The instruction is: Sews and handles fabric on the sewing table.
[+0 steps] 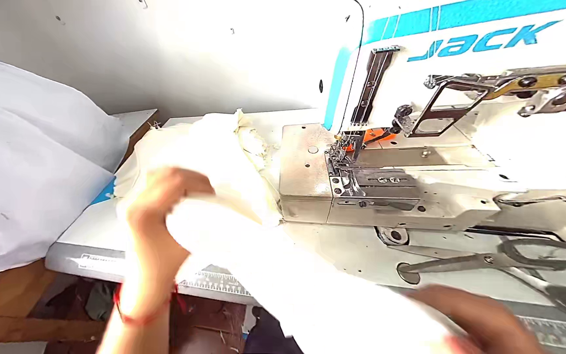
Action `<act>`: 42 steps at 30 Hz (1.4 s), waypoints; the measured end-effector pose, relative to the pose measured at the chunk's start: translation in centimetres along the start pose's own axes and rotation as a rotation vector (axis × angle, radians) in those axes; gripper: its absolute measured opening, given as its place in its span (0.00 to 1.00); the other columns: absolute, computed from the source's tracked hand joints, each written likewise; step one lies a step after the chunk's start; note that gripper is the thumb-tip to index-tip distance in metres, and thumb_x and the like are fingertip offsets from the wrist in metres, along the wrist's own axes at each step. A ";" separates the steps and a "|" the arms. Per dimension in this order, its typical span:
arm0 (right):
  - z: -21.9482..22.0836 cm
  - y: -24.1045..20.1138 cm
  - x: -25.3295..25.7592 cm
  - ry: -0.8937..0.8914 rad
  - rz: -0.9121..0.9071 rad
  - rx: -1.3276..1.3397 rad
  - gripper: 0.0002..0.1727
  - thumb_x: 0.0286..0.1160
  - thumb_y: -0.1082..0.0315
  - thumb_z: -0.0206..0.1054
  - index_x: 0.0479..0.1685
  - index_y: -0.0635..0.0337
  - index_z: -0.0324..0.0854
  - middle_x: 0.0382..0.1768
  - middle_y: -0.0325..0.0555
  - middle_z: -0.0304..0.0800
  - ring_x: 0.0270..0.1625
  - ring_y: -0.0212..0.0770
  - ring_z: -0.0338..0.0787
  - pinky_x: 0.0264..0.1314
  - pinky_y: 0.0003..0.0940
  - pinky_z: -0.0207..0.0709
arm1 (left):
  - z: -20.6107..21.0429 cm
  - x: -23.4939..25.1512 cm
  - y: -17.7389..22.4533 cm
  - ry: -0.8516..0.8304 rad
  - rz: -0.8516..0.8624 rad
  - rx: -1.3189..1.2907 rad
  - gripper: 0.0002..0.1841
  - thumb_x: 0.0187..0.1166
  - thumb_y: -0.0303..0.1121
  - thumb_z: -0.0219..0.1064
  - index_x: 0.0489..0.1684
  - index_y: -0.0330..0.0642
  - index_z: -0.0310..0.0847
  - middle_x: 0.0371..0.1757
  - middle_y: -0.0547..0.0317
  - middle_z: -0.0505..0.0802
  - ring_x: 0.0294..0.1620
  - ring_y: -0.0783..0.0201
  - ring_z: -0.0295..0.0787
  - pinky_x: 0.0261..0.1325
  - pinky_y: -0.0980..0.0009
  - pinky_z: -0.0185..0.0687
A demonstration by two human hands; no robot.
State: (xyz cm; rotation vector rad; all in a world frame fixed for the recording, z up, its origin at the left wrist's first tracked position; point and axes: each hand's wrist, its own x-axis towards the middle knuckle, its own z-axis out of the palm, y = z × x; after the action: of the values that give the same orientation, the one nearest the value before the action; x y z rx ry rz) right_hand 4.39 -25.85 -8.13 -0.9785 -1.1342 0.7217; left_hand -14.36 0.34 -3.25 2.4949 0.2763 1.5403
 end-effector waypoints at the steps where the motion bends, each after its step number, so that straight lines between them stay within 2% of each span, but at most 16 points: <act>1: 0.1 1.6 0.4 0.035 0.022 0.039 0.08 0.83 0.54 0.66 0.49 0.35 0.91 0.42 0.12 0.93 0.43 0.10 0.88 0.46 0.12 0.82 | 0.2 2.3 -0.9 -0.030 0.037 0.158 0.09 0.77 0.35 0.66 0.33 0.41 0.88 0.43 0.58 0.94 0.50 0.65 0.90 0.57 0.65 0.84; 3: 1.1 4.8 1.4 0.112 0.057 0.174 0.08 0.79 0.63 0.70 0.50 0.41 0.92 0.41 0.24 0.96 0.41 0.20 0.93 0.46 0.21 0.89 | 1.9 5.2 -1.6 -0.237 -0.010 0.383 0.15 0.72 0.24 0.67 0.56 0.32 0.87 0.64 0.36 0.89 0.66 0.36 0.85 0.70 0.35 0.72; 4: 1.5 6.3 2.0 0.150 0.072 0.236 0.07 0.78 0.66 0.71 0.49 0.47 0.92 0.40 0.30 0.96 0.39 0.25 0.94 0.45 0.25 0.91 | 2.8 5.5 -0.9 -0.351 -0.078 0.400 0.24 0.72 0.22 0.71 0.70 0.30 0.80 0.75 0.29 0.81 0.75 0.29 0.77 0.75 0.27 0.65; 5: 1.8 7.3 2.5 0.190 0.102 0.280 0.07 0.76 0.69 0.72 0.48 0.53 0.92 0.39 0.34 0.96 0.38 0.29 0.95 0.45 0.28 0.92 | 3.6 4.9 0.3 -0.398 -0.125 0.360 0.27 0.74 0.25 0.74 0.75 0.32 0.77 0.75 0.32 0.81 0.73 0.34 0.80 0.73 0.34 0.73; 8: 1.9 9.0 3.3 0.251 0.178 0.295 0.04 0.74 0.70 0.73 0.42 0.55 0.92 0.38 0.35 0.97 0.40 0.30 0.96 0.50 0.27 0.91 | 6.2 -2.6 4.0 -0.327 -0.168 -0.008 0.15 0.76 0.39 0.74 0.52 0.38 0.85 0.44 0.55 0.93 0.41 0.68 0.92 0.44 0.71 0.91; 10: 1.8 9.7 3.3 0.267 0.151 0.175 0.05 0.76 0.67 0.72 0.43 0.55 0.91 0.39 0.34 0.95 0.44 0.27 0.93 0.53 0.25 0.88 | 7.8 -7.2 4.8 -0.279 -0.237 -0.129 0.19 0.76 0.46 0.75 0.45 0.37 0.86 0.41 0.56 0.93 0.39 0.73 0.91 0.42 0.80 0.89; 13: 1.7 10.2 3.4 0.336 0.052 -0.141 0.10 0.77 0.62 0.70 0.48 0.58 0.86 0.45 0.35 0.91 0.49 0.27 0.90 0.55 0.22 0.86 | 9.5 -10.5 4.0 -0.074 -0.387 -0.222 0.16 0.76 0.40 0.76 0.45 0.35 0.80 0.43 0.57 0.90 0.40 0.74 0.90 0.45 0.79 0.90; 16: 1.7 10.7 4.1 0.268 0.025 -0.299 0.27 0.75 0.50 0.72 0.62 0.61 0.79 0.55 0.41 0.89 0.56 0.32 0.90 0.57 0.27 0.86 | 10.0 -10.9 3.8 -0.007 -0.427 -0.374 0.06 0.82 0.27 0.66 0.50 0.38 0.79 0.50 0.59 0.92 0.54 0.71 0.93 0.61 0.72 0.91; 18: 2.4 11.2 4.9 0.245 -0.005 -0.406 0.27 0.74 0.52 0.72 0.62 0.64 0.81 0.49 0.41 0.93 0.51 0.27 0.92 0.52 0.23 0.88 | 10.7 -10.6 3.7 0.002 -0.384 -0.432 0.07 0.83 0.23 0.62 0.53 0.40 0.80 0.51 0.60 0.95 0.58 0.68 0.93 0.66 0.69 0.88; 20: 2.8 11.0 5.6 0.283 -0.010 -0.428 0.14 0.78 0.62 0.66 0.50 0.63 0.87 0.36 0.35 0.94 0.37 0.19 0.91 0.41 0.15 0.86 | 11.0 -10.0 3.8 0.071 -0.362 -0.465 0.10 0.83 0.25 0.64 0.56 0.49 0.78 0.52 0.65 0.95 0.56 0.69 0.94 0.64 0.70 0.90; 23: 2.4 10.0 5.6 0.253 0.106 -0.255 0.15 0.86 0.66 0.58 0.45 0.59 0.91 0.32 0.31 0.94 0.36 0.19 0.91 0.41 0.14 0.85 | 10.9 -9.7 4.3 0.115 -0.463 -0.466 0.15 0.80 0.35 0.72 0.59 0.56 0.71 0.52 0.70 0.90 0.50 0.72 0.92 0.59 0.73 0.91; 25: 2.2 10.0 5.2 0.202 0.143 -0.153 0.15 0.86 0.67 0.58 0.47 0.61 0.92 0.36 0.33 0.95 0.40 0.22 0.93 0.48 0.18 0.88 | 11.1 -10.3 4.6 0.029 -0.541 -0.467 0.20 0.77 0.41 0.74 0.58 0.43 0.73 0.49 0.64 0.90 0.48 0.72 0.91 0.55 0.74 0.90; 29: 2.3 10.2 4.4 0.259 0.100 -0.109 0.12 0.83 0.73 0.60 0.46 0.65 0.91 0.36 0.37 0.97 0.40 0.26 0.95 0.47 0.22 0.91 | 11.5 -10.9 4.7 0.010 -0.563 -0.474 0.09 0.81 0.29 0.68 0.44 0.30 0.89 0.42 0.58 0.96 0.42 0.74 0.94 0.50 0.78 0.92; 34: 2.6 11.1 4.5 0.284 -0.018 -0.497 0.15 0.73 0.64 0.68 0.52 0.65 0.86 0.41 0.39 0.94 0.41 0.22 0.93 0.43 0.18 0.88 | 10.3 -9.8 5.3 -0.021 -0.421 -0.176 0.12 0.86 0.27 0.56 0.45 0.32 0.87 0.35 0.60 0.90 0.36 0.81 0.84 0.44 0.88 0.80; 39: 1.7 10.1 5.9 0.390 -0.198 -0.762 0.14 0.68 0.68 0.65 0.44 0.60 0.94 0.33 0.37 0.95 0.36 0.17 0.89 0.42 0.12 0.82 | 7.4 -9.4 7.0 -0.210 -0.385 0.128 0.09 0.73 0.29 0.70 0.45 0.35 0.90 0.24 0.60 0.90 0.23 0.76 0.82 0.31 0.86 0.76; 42: 1.2 8.9 4.4 0.352 -0.228 -0.855 0.14 0.73 0.71 0.63 0.48 0.61 0.94 0.39 0.43 0.97 0.43 0.22 0.92 0.50 0.13 0.82 | 5.7 -11.1 5.6 -0.014 -0.473 0.035 0.09 0.68 0.29 0.72 0.44 0.40 0.89 0.33 0.65 0.92 0.32 0.81 0.87 0.39 0.86 0.84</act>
State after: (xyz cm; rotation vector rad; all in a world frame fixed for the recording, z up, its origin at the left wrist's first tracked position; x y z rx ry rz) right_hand 4.60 -17.98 -14.30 -1.5748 -1.2203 -0.1660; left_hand -13.83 -8.36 -13.82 2.2397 0.8277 1.3271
